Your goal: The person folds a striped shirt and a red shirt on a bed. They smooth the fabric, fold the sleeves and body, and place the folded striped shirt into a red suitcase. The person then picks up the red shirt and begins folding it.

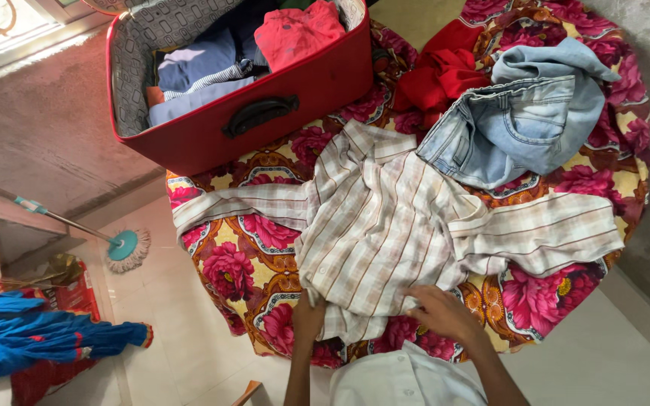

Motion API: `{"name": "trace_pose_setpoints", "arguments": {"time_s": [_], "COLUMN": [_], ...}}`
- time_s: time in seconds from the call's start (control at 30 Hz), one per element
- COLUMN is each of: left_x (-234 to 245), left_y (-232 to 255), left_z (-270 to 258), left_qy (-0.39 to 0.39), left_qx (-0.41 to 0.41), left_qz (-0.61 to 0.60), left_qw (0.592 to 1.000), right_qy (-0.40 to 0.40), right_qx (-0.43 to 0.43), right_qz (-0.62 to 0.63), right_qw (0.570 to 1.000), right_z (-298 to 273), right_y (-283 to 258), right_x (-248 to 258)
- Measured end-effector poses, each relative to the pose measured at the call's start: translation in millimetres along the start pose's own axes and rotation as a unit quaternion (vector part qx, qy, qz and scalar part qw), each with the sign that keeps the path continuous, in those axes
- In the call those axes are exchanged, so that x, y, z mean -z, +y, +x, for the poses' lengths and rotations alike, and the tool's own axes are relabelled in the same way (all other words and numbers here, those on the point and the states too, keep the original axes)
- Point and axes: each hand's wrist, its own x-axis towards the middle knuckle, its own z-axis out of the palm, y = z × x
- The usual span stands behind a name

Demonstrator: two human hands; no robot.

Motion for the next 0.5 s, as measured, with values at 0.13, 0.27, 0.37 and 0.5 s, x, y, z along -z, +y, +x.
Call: {"name": "trace_pose_setpoints", "arguments": {"time_s": [0.13, 0.27, 0.37, 0.5], "left_x": [25.9, 38.4, 36.5, 51.7], "left_y": [76.2, 158.0, 196.1, 189.2], "left_z": [-41.5, -81.0, -64.2, -17.7], "left_qy": [-0.255, -0.356, -0.229, -0.041], "left_qx": [-0.115, -0.233, -0.256, -0.160], "left_qz": [-0.136, -0.423, -0.616, -0.699], "left_qw": [0.950, 0.800, 0.709, 0.696], "right_qy": [0.015, 0.072, 0.217, 0.270], "right_qx": [0.130, -0.021, 0.008, -0.029], "right_qz": [0.082, 0.451, 0.677, 0.842], "right_qw": [0.988, 0.889, 0.703, 0.466], "right_z": [-3.1, 12.0, 20.8, 21.8], "right_y": [-50.8, -57.6, -15.4, 52.7], "right_x": [-5.0, -8.8, 18.5, 73.7]}}
